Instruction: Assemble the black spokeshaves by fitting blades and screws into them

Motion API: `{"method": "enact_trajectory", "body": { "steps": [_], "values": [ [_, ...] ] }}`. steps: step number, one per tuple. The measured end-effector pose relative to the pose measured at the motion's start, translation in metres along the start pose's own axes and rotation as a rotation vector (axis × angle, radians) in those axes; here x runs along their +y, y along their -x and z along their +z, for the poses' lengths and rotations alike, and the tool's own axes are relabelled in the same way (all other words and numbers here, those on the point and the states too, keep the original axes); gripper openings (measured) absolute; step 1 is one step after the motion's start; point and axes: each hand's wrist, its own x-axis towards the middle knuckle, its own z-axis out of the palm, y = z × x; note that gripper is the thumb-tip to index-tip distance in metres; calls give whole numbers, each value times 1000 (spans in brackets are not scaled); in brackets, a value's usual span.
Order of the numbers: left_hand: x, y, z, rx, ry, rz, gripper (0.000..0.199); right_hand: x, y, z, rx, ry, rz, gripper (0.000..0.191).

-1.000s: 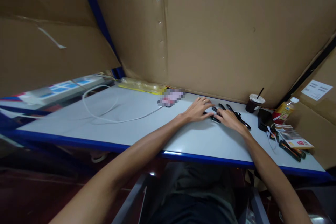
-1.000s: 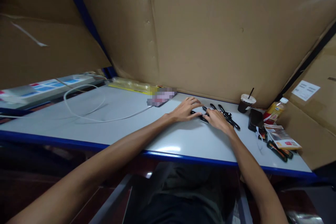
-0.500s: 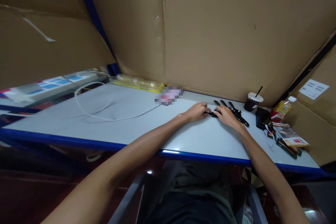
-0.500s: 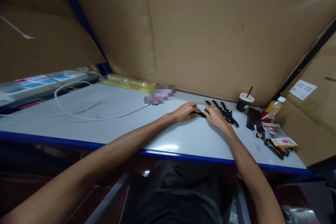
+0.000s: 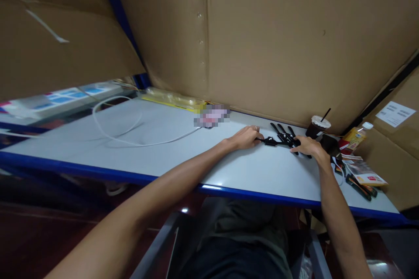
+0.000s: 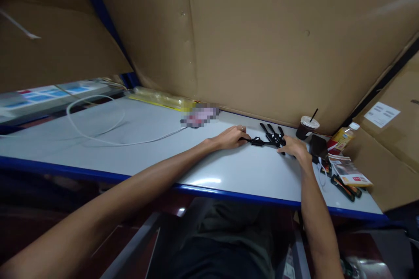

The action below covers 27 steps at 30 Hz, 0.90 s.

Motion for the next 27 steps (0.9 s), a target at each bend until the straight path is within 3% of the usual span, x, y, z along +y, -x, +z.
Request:
{"method": "enact_trajectory", "body": {
  "steps": [9, 14, 18, 21, 27],
  "values": [
    [2, 2, -1, -16, 22, 67, 34, -3, -12, 13, 185, -87, -112, 53],
    [8, 3, -1, -28, 16, 45, 28, -25, -13, 16, 312, -158, -170, 30],
    [15, 3, 0, -29, -29, 49, 35, -56, -4, 22, 304, -186, -296, 39],
    [20, 2, 2, -34, -50, 40, 45, -75, 3, 28, 287, -173, -371, 35],
    [27, -1, 5, -57, -60, 7, 37, -88, 7, 29, 246, -153, -343, 32]
  ]
}}
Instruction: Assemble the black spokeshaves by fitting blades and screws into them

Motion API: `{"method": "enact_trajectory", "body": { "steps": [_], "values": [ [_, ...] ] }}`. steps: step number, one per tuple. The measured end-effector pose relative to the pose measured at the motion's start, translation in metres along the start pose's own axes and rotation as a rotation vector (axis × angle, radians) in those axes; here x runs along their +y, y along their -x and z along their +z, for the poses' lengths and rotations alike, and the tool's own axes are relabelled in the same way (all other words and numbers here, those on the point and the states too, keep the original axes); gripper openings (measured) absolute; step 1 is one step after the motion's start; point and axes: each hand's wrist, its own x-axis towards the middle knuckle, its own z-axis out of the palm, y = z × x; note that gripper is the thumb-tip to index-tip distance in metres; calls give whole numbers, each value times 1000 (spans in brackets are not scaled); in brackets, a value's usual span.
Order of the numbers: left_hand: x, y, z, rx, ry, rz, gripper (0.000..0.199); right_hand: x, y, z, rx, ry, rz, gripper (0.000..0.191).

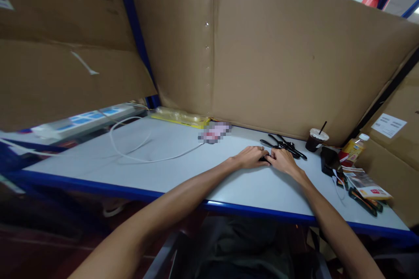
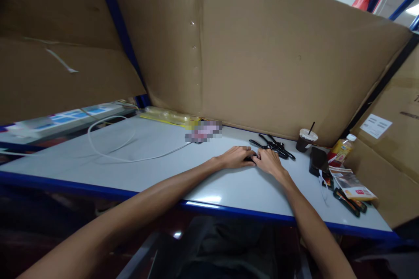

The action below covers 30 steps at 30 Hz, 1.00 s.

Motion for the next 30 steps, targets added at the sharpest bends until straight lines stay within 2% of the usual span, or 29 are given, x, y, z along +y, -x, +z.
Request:
{"method": "enact_trajectory", "body": {
  "steps": [9, 15, 30],
  "values": [
    [0, 0, -2, -8, -3, -7, 38, -9, 3, -1, -5, 41, 57, 26],
    [-2, -1, -2, -17, -3, -16, 38, -14, 4, -2, -35, 91, 52, 31],
    [-10, 1, 3, -41, -14, 3, 34, -25, 11, -5, -47, -7, 120, 39]
  ]
}}
